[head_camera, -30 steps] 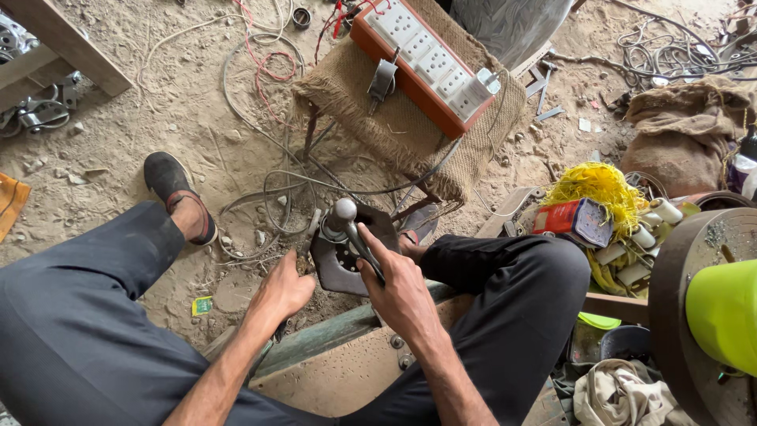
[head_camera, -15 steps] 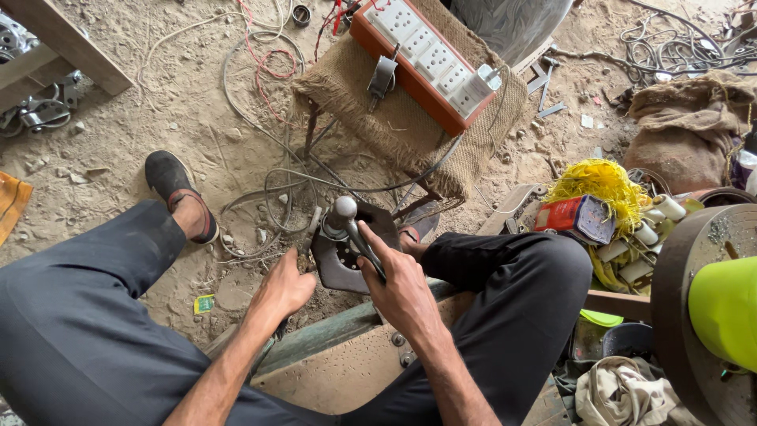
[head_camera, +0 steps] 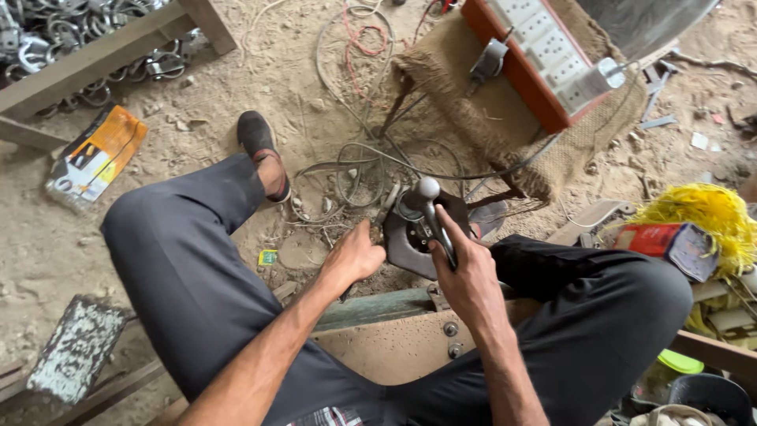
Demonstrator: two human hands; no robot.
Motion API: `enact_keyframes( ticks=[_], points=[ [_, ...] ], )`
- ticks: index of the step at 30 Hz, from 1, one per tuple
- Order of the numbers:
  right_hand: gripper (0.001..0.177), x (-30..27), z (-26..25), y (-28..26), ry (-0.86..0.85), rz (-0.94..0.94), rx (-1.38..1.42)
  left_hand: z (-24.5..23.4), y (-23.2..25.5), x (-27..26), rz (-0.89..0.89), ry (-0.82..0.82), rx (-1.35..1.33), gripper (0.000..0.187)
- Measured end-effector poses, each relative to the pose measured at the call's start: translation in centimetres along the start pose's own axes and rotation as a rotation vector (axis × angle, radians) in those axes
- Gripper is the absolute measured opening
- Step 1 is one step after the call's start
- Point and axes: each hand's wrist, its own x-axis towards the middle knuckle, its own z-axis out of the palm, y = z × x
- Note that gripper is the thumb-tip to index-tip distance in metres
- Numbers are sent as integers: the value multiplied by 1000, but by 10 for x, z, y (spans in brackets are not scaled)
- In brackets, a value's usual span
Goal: The person sits on the ground and repeatedly hammers a metal part held in a vise. They adjust the part and the hammering position several times during the process.
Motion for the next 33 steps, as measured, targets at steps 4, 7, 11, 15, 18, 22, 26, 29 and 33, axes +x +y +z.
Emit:
enact_keyframes(
  ticks=[4, 7, 11, 15, 18, 22, 26, 29, 33],
  points=[
    [58, -1, -1, -1, -1, -27, -13, 0, 4, -4, -9, -30, -11, 89],
    [56, -1, 1, -2, 29, -102, 1, 0, 3, -3, 5, -29, -12, 89],
    [56, -1, 1, -3, 4, -31, -19, 1, 2, -2, 14, -8, -17, 87],
    [54, -1, 1, -3, -20, 30, -33, 2, 1, -1, 32, -5, -16, 87],
    [54, -1, 2, -2, 12, -55, -24, 1, 1, -2, 38, -2, -19, 88],
    [54, -1, 3, 0, 4, -31, -42, 1, 3, -4, 23, -19, -16, 88],
    [54, 0, 4, 1, -19, -2, -47, 1, 4, -5, 9, -46, -36, 88],
    [54, 1, 4, 1, -28, 6, -53, 1, 4, -4, 3, -55, -39, 90],
    [55, 1, 4, 2, -45, 43, -61, 1, 4, -5, 19, -43, -32, 89]
  ],
)
